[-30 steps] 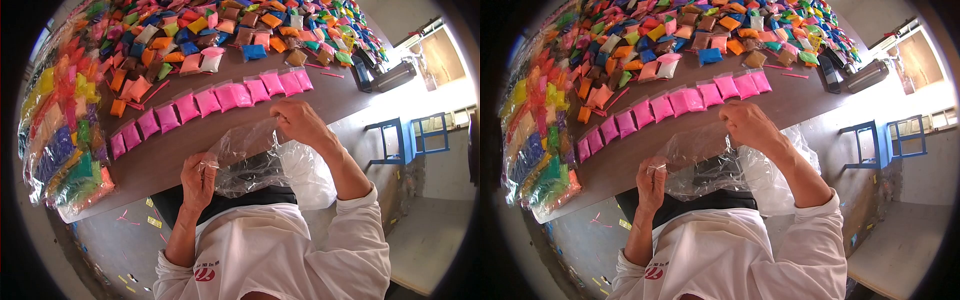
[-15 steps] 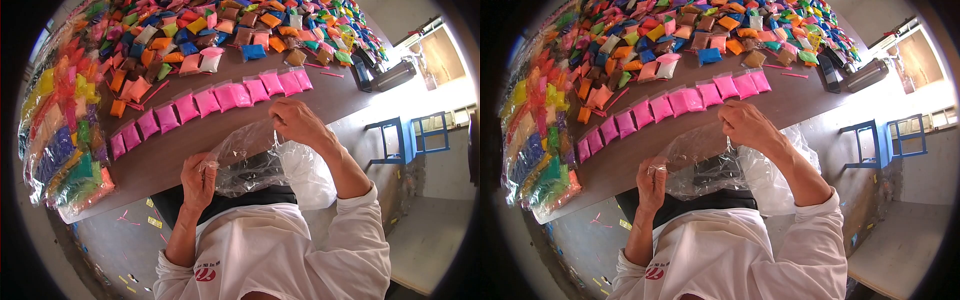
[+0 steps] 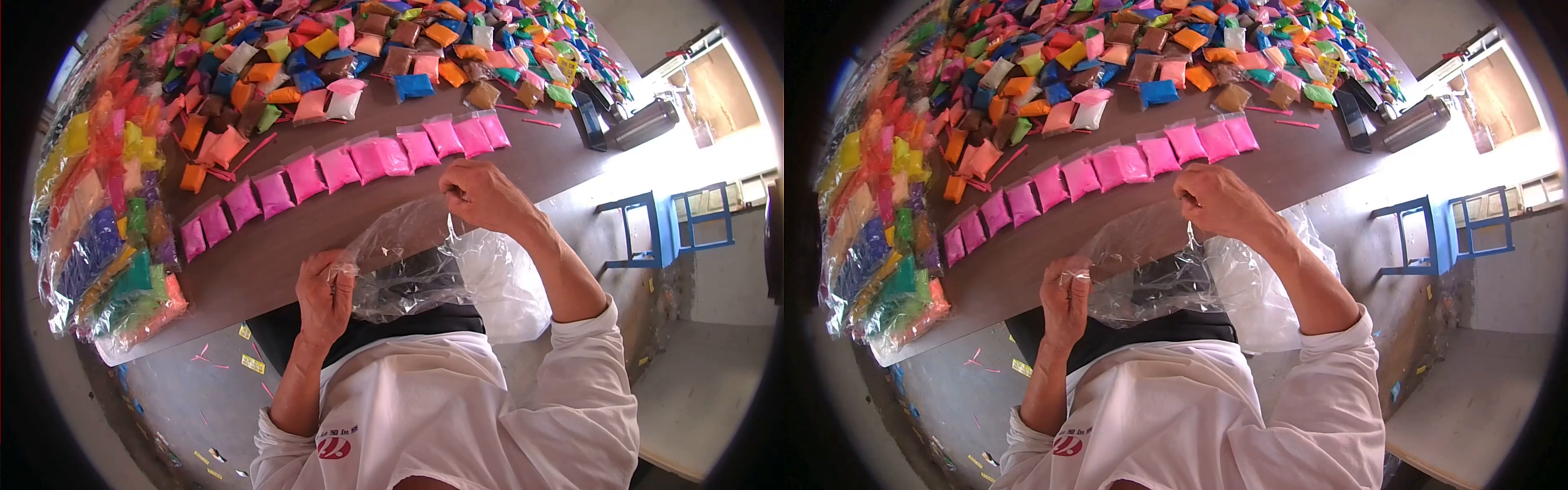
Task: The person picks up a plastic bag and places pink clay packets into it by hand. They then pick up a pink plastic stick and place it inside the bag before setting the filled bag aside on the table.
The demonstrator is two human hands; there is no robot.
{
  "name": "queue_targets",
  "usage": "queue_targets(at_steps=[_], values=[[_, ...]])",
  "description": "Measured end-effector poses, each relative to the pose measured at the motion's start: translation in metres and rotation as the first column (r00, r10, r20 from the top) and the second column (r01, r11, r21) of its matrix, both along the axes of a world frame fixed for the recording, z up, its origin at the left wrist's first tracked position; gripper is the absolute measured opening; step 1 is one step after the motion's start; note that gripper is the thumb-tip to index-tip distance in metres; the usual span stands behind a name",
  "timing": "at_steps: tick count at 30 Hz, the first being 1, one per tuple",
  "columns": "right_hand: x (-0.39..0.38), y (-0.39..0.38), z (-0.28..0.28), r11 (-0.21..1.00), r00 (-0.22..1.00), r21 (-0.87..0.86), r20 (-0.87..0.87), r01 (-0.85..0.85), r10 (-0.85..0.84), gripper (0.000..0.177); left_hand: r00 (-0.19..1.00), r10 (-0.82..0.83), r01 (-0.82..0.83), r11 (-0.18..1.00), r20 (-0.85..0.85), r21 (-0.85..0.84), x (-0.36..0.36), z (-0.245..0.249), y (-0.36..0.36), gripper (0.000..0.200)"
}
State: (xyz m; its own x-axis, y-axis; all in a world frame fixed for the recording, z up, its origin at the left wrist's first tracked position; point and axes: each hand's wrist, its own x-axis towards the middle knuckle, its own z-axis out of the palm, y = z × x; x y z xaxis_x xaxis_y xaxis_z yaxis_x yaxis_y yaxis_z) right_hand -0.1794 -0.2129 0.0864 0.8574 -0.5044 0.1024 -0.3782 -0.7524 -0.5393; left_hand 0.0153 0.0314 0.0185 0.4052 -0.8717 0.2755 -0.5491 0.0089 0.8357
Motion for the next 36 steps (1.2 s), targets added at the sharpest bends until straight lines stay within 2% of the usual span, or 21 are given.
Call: queue_targets(at_steps=[4, 7, 10, 16, 25, 28, 34, 36], values=[[0.000, -0.004, -0.007, 1.000, 0.999, -0.003, 0.038, -0.020, 0.020, 0.012, 1.000, -0.002, 0.002, 1.000, 0.011, -0.008, -0.001, -0.001, 0.000, 0.022], [0.000, -0.003, 0.006, 0.995, 0.999, 0.099, 0.023, 0.021, -0.023, 0.013, 1.000, -0.006, 0.006, 1.000, 0.018, -0.013, 0.000, 0.003, -0.001, 0.022], [-0.001, -0.002, 0.005, 0.992, 0.998, 0.121, 0.045, 0.033, -0.039, 0.013, 1.000, -0.007, 0.007, 1.000, 0.028, -0.010, -0.001, 0.007, -0.002, 0.023], [-0.001, -0.005, -0.009, 1.000, 0.999, -0.011, 0.039, -0.006, 0.006, 0.013, 0.992, -0.027, 0.031, 0.999, 0.121, -0.029, 0.001, 0.006, -0.003, 0.024], [-0.004, -0.006, -0.002, 0.990, 0.999, 0.134, 0.016, 0.042, -0.045, 0.014, 0.990, -0.029, 0.033, 0.999, 0.136, -0.026, 0.001, 0.005, -0.003, 0.025], [-0.004, -0.004, -0.004, 0.992, 0.996, 0.126, 0.081, 0.025, -0.035, 0.013, 0.989, -0.021, 0.027, 0.999, 0.148, -0.042, 0.000, 0.004, -0.004, 0.025], [-0.002, -0.006, -0.010, 0.999, 0.999, 0.037, 0.029, 0.017, -0.018, 0.012, 0.986, -0.021, 0.030, 0.998, 0.164, -0.049, -0.001, 0.007, -0.005, 0.026], [-0.002, -0.007, -0.010, 0.998, 0.999, 0.062, 0.039, 0.014, -0.017, 0.012, 0.985, -0.022, 0.031, 0.998, 0.171, -0.050, -0.001, 0.006, -0.005, 0.025]])
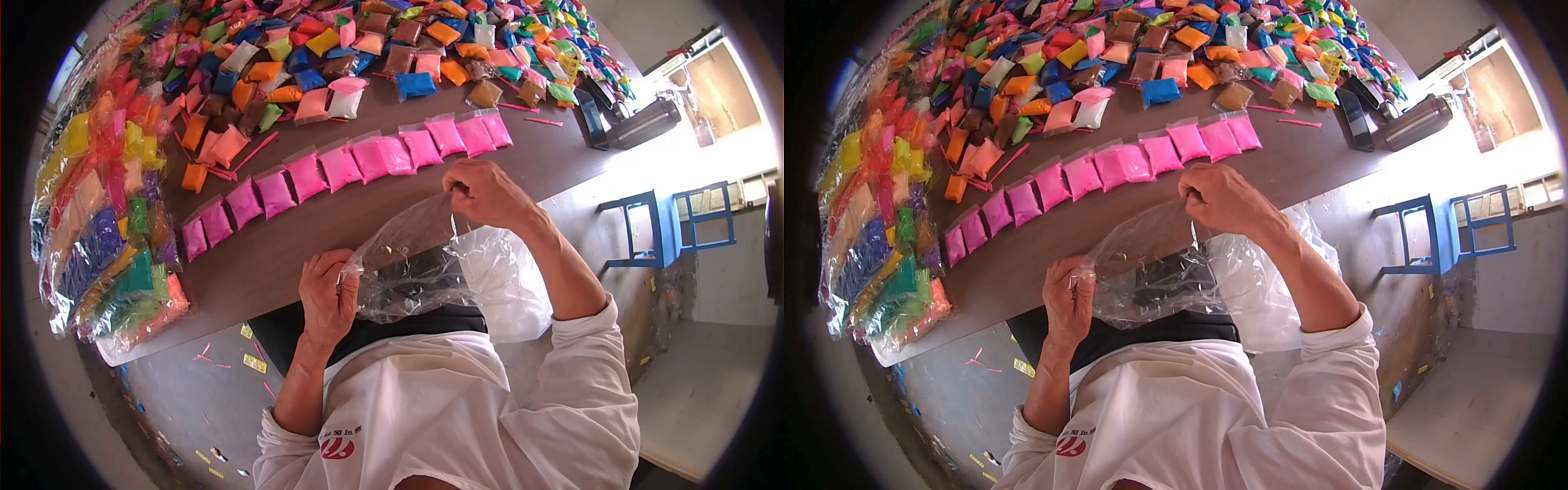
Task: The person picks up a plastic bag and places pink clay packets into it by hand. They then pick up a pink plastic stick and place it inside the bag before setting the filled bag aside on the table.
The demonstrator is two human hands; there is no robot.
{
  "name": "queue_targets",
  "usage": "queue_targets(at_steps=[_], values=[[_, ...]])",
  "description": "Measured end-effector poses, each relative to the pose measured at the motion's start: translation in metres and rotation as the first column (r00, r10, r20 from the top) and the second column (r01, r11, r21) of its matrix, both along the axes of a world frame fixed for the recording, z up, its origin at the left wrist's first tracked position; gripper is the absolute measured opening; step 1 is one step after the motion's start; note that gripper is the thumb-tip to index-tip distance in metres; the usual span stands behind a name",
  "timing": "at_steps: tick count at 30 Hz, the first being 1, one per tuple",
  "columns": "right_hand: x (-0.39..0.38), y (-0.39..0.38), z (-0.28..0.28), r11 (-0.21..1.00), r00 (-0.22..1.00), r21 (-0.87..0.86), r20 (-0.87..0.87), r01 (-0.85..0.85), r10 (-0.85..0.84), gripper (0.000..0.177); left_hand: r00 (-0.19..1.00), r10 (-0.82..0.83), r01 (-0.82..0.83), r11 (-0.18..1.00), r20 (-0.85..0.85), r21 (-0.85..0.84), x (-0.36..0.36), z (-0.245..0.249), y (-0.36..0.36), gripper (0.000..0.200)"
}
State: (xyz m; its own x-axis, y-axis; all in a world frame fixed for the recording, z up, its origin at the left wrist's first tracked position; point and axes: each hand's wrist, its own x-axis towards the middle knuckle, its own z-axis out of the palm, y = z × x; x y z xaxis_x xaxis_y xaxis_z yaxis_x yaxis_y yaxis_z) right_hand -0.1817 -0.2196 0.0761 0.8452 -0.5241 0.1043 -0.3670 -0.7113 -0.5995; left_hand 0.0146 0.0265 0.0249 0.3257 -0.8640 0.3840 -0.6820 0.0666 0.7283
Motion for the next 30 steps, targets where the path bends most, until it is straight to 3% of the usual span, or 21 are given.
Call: queue_targets(at_steps=[4, 7, 10, 13, 16, 19, 22, 25, 30], values=[[-0.003, -0.001, 0.015, 0.989, 0.995, 0.131, -0.083, 0.072, -0.062, 0.015, 1.000, -0.003, 0.004, 1.000, 0.018, -0.009, 0.001, -0.001, 0.000, 0.023], [-0.013, -0.001, 0.014, 0.998, 0.996, -0.040, -0.079, 0.041, -0.044, 0.022, 1.000, -0.009, 0.010, 1.000, 0.028, -0.013, 0.001, -0.002, 0.001, 0.020], [-0.021, 0.001, 0.012, 0.999, 0.993, -0.032, -0.107, 0.042, -0.045, 0.031, 0.999, -0.006, 0.007, 1.000, 0.053, -0.029, 0.000, -0.001, -0.001, 0.017], [-0.020, 0.004, 0.022, 0.997, 0.975, 0.050, -0.218, 0.059, -0.047, 0.029, 0.997, 0.004, -0.001, 0.999, 0.071, -0.037, 0.000, -0.003, -0.001, 0.015], [-0.021, 0.006, 0.020, 0.998, 0.995, 0.045, -0.097, 0.040, -0.036, 0.028, 0.997, 0.007, -0.004, 0.999, 0.078, -0.038, -0.001, -0.003, -0.001, 0.015], [-0.021, 0.004, 0.020, 1.000, 0.996, 0.010, -0.084, -0.028, 0.029, 0.024, 0.998, 0.014, -0.012, 0.999, 0.056, -0.039, -0.001, -0.003, -0.001, 0.016], [-0.025, -0.002, 0.019, 0.989, 0.999, 0.145, 0.006, -0.040, 0.040, 0.017, 0.997, 0.040, -0.035, 0.997, 0.059, -0.068, -0.004, 0.001, -0.003, 0.018], [-0.034, -0.002, 0.013, 0.932, 0.986, 0.362, 0.156, -0.008, -0.052, 0.014, 0.997, 0.047, -0.044, 0.997, 0.058, -0.061, -0.006, -0.001, -0.004, 0.019], [-0.051, -0.004, 0.009, 0.852, 0.973, 0.498, 0.064, 0.163, -0.224, 0.025, 0.993, -0.009, 0.010, 1.000, 0.119, -0.009, -0.002, 0.000, -0.005, 0.024]])
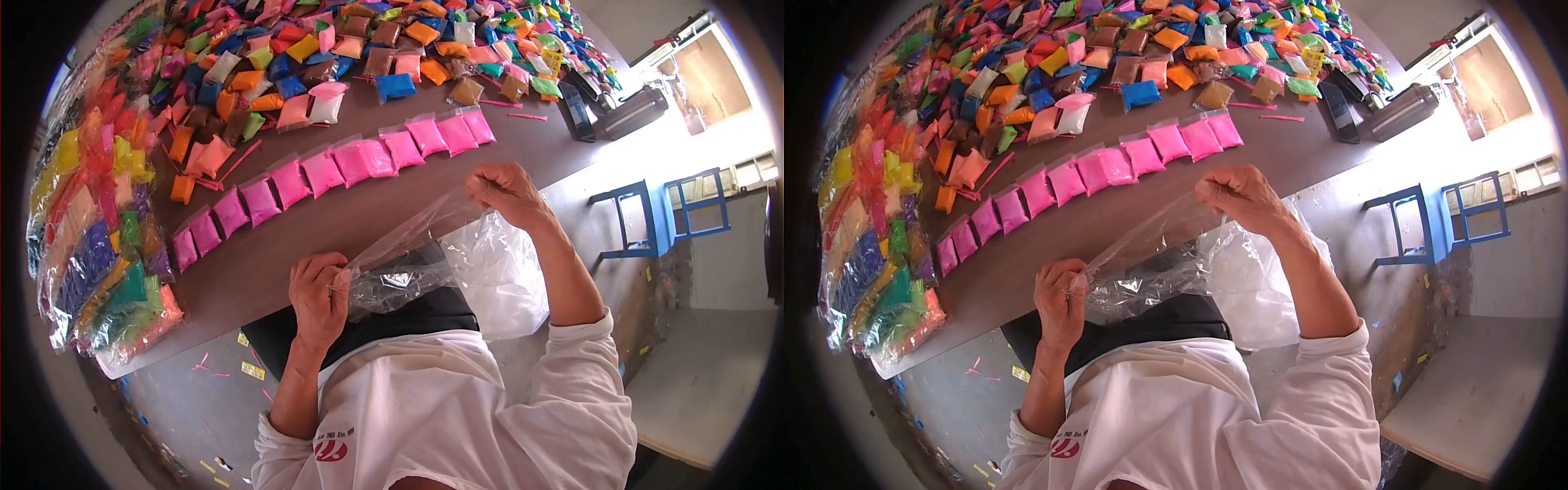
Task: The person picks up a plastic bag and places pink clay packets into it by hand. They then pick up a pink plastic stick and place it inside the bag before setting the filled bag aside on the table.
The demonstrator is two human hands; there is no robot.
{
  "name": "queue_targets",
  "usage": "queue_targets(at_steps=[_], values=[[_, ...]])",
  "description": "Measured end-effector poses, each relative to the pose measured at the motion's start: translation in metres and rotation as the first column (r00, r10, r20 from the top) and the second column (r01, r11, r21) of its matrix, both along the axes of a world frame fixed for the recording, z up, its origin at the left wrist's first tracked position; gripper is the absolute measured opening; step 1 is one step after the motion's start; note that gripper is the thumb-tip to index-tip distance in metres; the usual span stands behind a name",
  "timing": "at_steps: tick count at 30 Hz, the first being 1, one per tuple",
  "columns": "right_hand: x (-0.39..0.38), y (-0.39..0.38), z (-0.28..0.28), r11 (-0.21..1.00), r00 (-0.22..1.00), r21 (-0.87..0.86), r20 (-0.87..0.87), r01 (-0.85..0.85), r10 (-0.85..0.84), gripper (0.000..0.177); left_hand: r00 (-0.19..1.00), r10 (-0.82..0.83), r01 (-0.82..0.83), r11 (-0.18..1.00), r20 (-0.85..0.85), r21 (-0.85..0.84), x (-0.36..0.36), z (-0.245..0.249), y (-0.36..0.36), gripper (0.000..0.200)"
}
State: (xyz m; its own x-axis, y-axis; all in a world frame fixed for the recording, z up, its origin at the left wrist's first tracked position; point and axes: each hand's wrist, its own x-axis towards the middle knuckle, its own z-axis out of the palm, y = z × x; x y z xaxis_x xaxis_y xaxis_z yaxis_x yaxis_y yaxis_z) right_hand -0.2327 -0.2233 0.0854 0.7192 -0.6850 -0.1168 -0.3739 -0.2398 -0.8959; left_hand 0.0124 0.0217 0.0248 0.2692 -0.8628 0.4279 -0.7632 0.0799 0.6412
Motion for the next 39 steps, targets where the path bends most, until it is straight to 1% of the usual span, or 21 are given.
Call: queue_targets(at_steps=[1, 4, 5, 7, 9, 10, 11, 12, 13, 15, 17, 19, 21, 23, 26, 29, 32, 35, 38, 39], values=[[-0.002, 0.000, -0.001, 1.000, 1.000, 0.027, 0.000, 0.012, -0.012, 0.026, 1.000, 0.001, -0.001, 1.000, 0.002, -0.008, 0.000, 0.000, -0.001, 0.025], [-0.001, 0.003, -0.001, 0.995, 0.995, -0.022, 0.022, 0.094, -0.093, 0.034, 1.000, 0.011, -0.011, 1.000, 0.002, -0.008, -0.001, 0.002, -0.001, 0.024], [-0.002, 0.002, 0.001, 0.973, 0.973, -0.056, 0.080, 0.222, -0.218, 0.035, 1.000, 0.019, -0.019, 1.000, 0.001, -0.002, -0.001, 0.003, 0.000, 0.024], [-0.003, -0.004, 0.011, 0.880, 0.874, -0.096, 0.206, 0.465, -0.440, 0.037, 1.000, 0.004, -0.005, 1.000, -0.017, -0.024, 0.000, 0.000, 0.001, 0.022], [-0.003, 0.007, 0.035, 0.782, 0.846, -0.324, 0.243, 0.533, -0.475, 0.034, 0.999, 0.003, -0.005, 0.999, -0.043, -0.039, 0.002, -0.001, 0.001, 0.021], [-0.004, 0.020, 0.045, 0.804, 0.864, -0.320, 0.241, 0.500, -0.442, 0.027, 0.998, 0.008, -0.010, 0.999, -0.061, -0.043, 0.001, -0.001, 0.001, 0.020], [-0.006, 0.028, 0.041, 0.865, 0.926, -0.359, 0.269, 0.352, -0.265, 0.021, 0.997, 0.011, -0.015, 0.999, -0.080, -0.045, 0.000, -0.001, 0.002, 0.020], [-0.008, 0.037, 0.036, 0.894, 0.954, -0.402, 0.290, 0.197, -0.080, 0.015, 0.997, 0.016, -0.019, 0.999, -0.072, -0.037, 0.000, -0.001, 0.001, 0.019], [0.000, 0.055, 0.048, 0.922, 0.993, -0.387, 0.112, 0.009, 0.038, 0.014, 0.998, 0.020, -0.022, 0.999, -0.063, -0.031, -0.001, 0.000, 0.001, 0.019], [0.028, 0.084, 0.046, 0.845, 0.983, -0.515, 0.031, -0.141, 0.183, 0.031, 0.999, 0.020, -0.022, 0.999, -0.049, -0.028, -0.001, 0.000, 0.001, 0.019], [0.051, 0.095, 0.030, 0.698, 0.987, -0.704, -0.029, -0.131, 0.156, 0.048, 0.999, 0.019, -0.020, 0.999, -0.037, -0.037, -0.001, 0.000, 0.001, 0.019], [0.073, 0.101, 0.025, 0.602, 0.972, -0.781, -0.027, -0.165, 0.231, 0.055, 0.998, -0.005, 0.004, 1.000, -0.067, -0.009, 0.001, 0.000, 0.002, 0.020], [0.089, 0.100, 0.014, 0.536, 0.948, -0.816, -0.042, -0.215, 0.316, 0.058, 0.994, -0.005, 0.005, 1.000, -0.107, 0.000, 0.002, 0.000, 0.005, 0.021], [0.100, 0.093, -0.005, 0.505, 0.914, -0.814, -0.075, -0.287, 0.400, 0.058, 0.986, 0.008, -0.009, 1.000, -0.164, -0.007, 0.001, -0.003, 0.006, 0.022], [0.107, 0.087, -0.001, 0.525, 0.867, -0.766, -0.084, -0.371, 0.490, 0.060, 0.976, 0.004, -0.007, 1.000, -0.217, -0.013, 0.002, -0.006, 0.009, 0.025], [0.115, 0.086, 0.010, 0.577, 0.876, -0.729, -0.062, -0.368, 0.479, 0.059, 0.979, -0.017, 0.014, 1.000, -0.205, -0.013, 0.004, 0.000, 0.008, 0.029], [0.117, 0.082, 0.007, 0.582, 0.877, -0.718, -0.082, -0.381, 0.473, 0.057, 0.978, -0.048, 0.043, 0.999, -0.204, -0.030, 0.007, -0.002, 0.009, 0.031], [0.115, 0.080, 0.003, 0.598, 0.871, -0.703, -0.064, -0.385, 0.486, 0.059, 0.973, -0.061, 0.056, 0.998, -0.223, -0.028, 0.006, -0.001, 0.008, 0.050], [0.113, 0.077, -0.005, 0.622, 0.855, -0.699, 0.027, -0.354, 0.518, 0.059, 0.973, -0.048, 0.044, 0.999, -0.226, -0.022, 0.008, 0.002, 0.010, 0.033], [0.113, 0.077, -0.003, 0.628, 0.855, -0.689, 0.025, -0.361, 0.519, 0.057, 0.967, -0.052, 0.048, 0.999, -0.249, -0.021, 0.007, 0.002, 0.010, 0.039]])
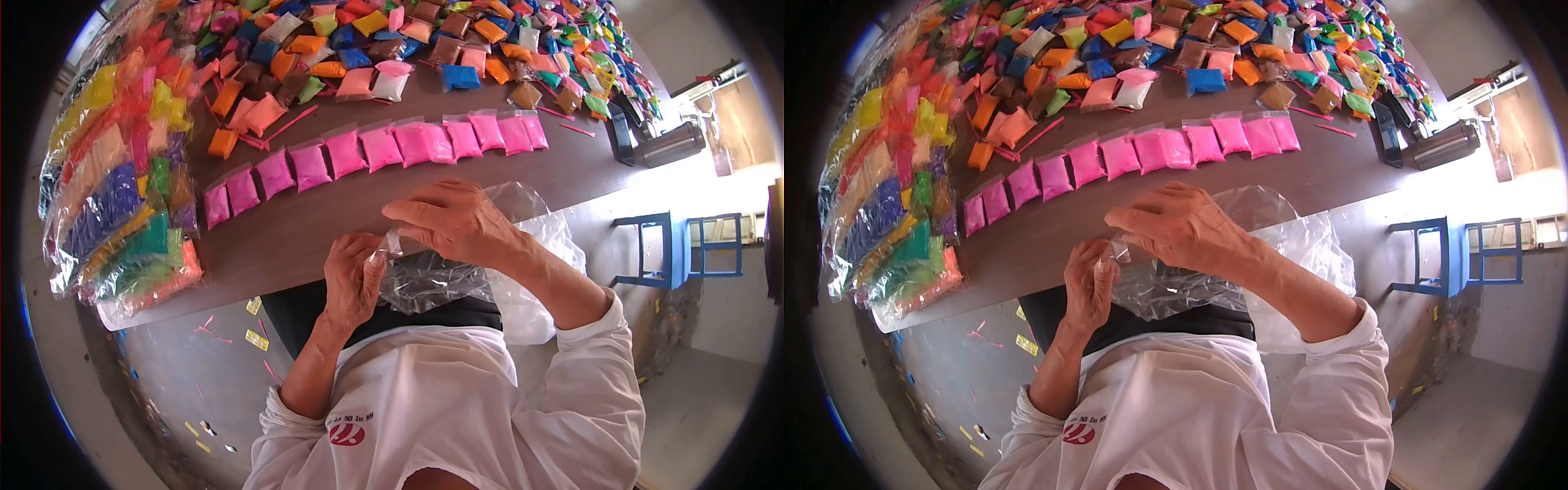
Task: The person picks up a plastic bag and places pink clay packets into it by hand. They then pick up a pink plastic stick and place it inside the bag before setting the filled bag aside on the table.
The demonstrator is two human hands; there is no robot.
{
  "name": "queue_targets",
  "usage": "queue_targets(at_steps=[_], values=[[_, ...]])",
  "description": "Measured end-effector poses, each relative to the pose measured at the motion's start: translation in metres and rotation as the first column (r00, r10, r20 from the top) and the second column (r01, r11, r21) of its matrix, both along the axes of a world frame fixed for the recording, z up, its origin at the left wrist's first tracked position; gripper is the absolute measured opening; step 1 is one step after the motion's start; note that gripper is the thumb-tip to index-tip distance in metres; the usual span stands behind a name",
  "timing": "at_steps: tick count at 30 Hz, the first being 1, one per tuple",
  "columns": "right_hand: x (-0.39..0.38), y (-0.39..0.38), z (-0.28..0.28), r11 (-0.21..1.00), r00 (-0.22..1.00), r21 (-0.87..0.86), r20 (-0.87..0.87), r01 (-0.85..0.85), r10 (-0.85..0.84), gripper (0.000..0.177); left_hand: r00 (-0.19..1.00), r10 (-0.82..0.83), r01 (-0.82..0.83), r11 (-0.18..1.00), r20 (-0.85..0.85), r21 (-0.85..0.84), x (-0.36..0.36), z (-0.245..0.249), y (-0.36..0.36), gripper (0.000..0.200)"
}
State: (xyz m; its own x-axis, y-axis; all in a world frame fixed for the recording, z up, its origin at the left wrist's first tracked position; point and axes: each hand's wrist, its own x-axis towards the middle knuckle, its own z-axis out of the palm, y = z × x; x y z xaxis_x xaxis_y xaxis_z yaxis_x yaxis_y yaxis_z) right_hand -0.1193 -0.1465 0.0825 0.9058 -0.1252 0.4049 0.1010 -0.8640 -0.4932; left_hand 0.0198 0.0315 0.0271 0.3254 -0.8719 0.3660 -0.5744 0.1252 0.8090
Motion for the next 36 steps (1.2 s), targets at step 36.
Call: queue_targets(at_steps=[36], values=[[0.004, -0.020, 0.001, 0.977, 0.890, 0.200, -0.456, 0.074, 0.026, 0.031, 0.989, -0.063, 0.044, 0.989, 0.136, 0.139, 0.007, 0.009, -0.007, 0.019]])
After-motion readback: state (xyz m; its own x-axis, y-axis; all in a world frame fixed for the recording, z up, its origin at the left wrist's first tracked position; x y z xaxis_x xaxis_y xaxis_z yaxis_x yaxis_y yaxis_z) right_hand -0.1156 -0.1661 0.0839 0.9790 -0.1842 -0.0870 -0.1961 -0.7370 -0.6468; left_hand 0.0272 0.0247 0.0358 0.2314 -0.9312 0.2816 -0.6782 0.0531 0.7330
